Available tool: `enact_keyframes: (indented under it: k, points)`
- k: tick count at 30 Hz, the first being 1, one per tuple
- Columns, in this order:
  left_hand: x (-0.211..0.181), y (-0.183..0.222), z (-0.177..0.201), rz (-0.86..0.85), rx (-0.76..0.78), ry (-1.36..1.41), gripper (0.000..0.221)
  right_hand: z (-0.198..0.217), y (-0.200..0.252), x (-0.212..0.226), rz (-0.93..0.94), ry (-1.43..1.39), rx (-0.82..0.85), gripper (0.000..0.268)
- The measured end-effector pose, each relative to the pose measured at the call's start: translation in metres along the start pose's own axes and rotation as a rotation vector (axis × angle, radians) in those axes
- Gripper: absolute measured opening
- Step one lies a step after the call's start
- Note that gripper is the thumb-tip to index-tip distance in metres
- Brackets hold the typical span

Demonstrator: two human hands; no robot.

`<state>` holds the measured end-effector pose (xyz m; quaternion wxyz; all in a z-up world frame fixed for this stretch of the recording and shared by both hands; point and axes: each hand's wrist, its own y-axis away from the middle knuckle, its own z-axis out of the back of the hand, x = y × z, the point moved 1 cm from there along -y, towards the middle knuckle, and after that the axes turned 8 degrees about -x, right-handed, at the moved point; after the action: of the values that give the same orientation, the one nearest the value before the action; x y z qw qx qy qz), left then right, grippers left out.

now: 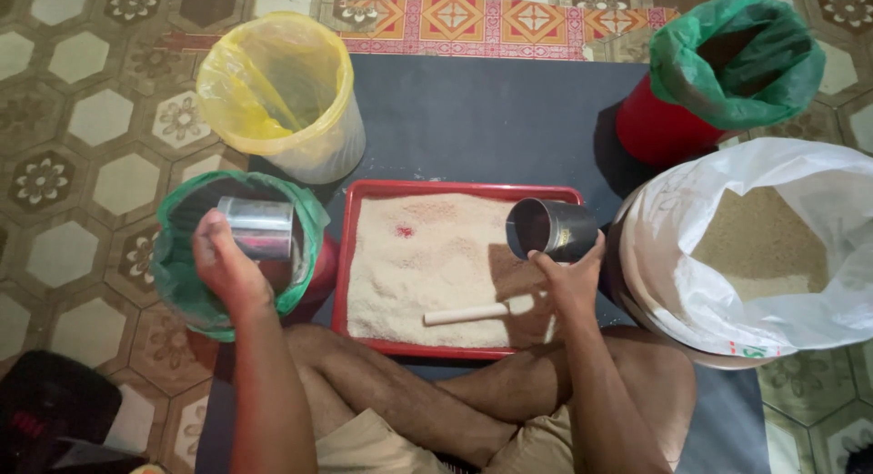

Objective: The person measures and pours grain from a central tray into various bags and buckets using small metal cups.

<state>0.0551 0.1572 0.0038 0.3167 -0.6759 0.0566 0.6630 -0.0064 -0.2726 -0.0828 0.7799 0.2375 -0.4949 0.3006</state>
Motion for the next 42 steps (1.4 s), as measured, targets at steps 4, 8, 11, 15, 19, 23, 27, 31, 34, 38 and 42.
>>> enact_keyframes:
  k: [4,8,11,15,19,23,27,31,34,38,42]
  points:
    - [0.023,-0.009,0.004,-0.007,0.021,-0.047,0.041,-0.004,-0.012,-0.026,0.114,0.102,-0.041,0.134]
    - [0.017,-0.006,0.007,0.054,-0.035,-0.015,0.041,-0.001,-0.010,-0.021,0.218,0.156,-0.030,0.133]
    - [0.004,-0.002,0.001,0.138,-0.043,0.019,0.042,0.007,0.006,0.014,0.104,-0.150,-0.015,0.109]
    - [0.013,-0.005,0.001,0.158,-0.054,0.027,0.041,-0.004,-0.023,-0.038,0.185,0.031,-0.033,0.124]
    - [-0.006,0.000,0.000,0.205,-0.072,0.047,0.043,-0.003,-0.012,-0.024,0.142,-0.019,-0.035,0.126]
    - [-0.004,0.001,-0.004,0.247,-0.107,0.115,0.042,0.001,-0.013,-0.022,0.079,-0.005,0.025,0.130]
    - [-0.010,0.004,-0.002,0.176,-0.071,0.073,0.041,0.007,-0.008,-0.003,0.103,0.019,0.035,0.116]
    - [-0.002,-0.001,0.002,0.123,-0.041,0.046,0.046,0.010,0.006,0.018,0.113,-0.150,0.034,0.113]
    - [0.017,-0.010,0.006,0.118,0.010,0.053,0.043,0.014,-0.008,0.004,0.318,0.061,0.084,0.090]
    - [0.020,-0.007,0.007,0.152,-0.019,-0.059,0.046,0.011,-0.016,-0.007,0.450,0.083,0.096,0.088]
    - [0.018,-0.005,-0.005,0.292,-0.123,0.101,0.040,0.014,-0.011,-0.005,0.404,-0.068,0.172,0.084]
